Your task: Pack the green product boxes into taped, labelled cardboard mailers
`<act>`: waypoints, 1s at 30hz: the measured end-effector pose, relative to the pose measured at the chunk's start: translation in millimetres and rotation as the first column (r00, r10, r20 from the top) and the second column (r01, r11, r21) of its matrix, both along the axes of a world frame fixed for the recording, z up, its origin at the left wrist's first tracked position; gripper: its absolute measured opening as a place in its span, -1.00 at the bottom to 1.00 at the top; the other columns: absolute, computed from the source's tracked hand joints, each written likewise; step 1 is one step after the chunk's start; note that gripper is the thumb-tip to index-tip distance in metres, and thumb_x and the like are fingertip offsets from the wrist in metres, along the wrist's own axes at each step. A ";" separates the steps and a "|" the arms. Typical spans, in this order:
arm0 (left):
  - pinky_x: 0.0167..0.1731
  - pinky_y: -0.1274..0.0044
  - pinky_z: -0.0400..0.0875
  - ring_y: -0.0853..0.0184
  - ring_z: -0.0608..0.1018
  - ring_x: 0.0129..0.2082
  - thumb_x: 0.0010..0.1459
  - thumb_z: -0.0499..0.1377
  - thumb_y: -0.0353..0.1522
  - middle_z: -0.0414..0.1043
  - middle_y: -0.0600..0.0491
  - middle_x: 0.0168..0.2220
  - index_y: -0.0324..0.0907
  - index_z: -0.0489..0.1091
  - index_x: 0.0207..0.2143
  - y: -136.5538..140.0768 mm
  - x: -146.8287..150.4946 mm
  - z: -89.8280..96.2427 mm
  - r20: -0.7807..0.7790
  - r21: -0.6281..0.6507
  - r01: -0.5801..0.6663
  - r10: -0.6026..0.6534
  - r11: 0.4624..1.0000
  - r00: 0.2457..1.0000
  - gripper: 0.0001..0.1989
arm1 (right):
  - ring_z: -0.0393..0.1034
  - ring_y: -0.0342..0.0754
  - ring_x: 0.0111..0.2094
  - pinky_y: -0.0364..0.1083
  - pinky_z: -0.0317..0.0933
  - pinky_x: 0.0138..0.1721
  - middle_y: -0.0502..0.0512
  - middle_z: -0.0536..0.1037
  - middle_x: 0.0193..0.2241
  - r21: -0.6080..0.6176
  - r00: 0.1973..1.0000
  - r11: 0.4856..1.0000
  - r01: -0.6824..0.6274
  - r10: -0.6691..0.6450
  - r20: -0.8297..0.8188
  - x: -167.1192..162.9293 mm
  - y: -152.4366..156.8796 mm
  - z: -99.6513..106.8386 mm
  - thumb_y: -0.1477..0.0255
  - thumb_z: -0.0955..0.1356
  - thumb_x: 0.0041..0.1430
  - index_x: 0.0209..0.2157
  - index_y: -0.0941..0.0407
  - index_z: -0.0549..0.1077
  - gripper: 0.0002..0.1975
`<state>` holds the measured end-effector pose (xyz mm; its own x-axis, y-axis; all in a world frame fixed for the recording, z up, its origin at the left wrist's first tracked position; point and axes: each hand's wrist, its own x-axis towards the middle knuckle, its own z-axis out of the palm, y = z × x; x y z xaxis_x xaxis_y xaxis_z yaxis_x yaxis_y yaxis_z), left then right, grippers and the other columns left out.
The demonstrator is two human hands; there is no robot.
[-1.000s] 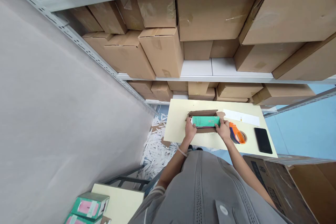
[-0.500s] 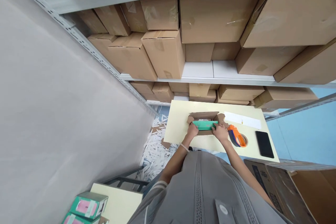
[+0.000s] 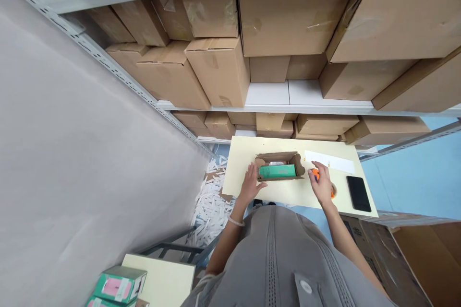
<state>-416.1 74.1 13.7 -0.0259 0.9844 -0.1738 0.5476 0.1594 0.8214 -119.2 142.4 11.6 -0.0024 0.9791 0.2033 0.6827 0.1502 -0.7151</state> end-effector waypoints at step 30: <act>0.24 0.34 0.22 0.24 0.31 0.26 0.16 0.16 -0.39 0.28 -0.04 0.25 -0.11 0.31 0.16 38.6 8.0 -37.6 0.304 0.101 -0.295 0.253 0.950 0.919 -0.52 | 0.27 0.26 0.10 0.16 0.19 0.09 0.41 0.28 0.06 -0.193 0.989 0.974 0.120 -0.101 0.105 -37.1 29.8 -68.2 0.03 0.20 0.20 0.23 0.27 0.18 -0.26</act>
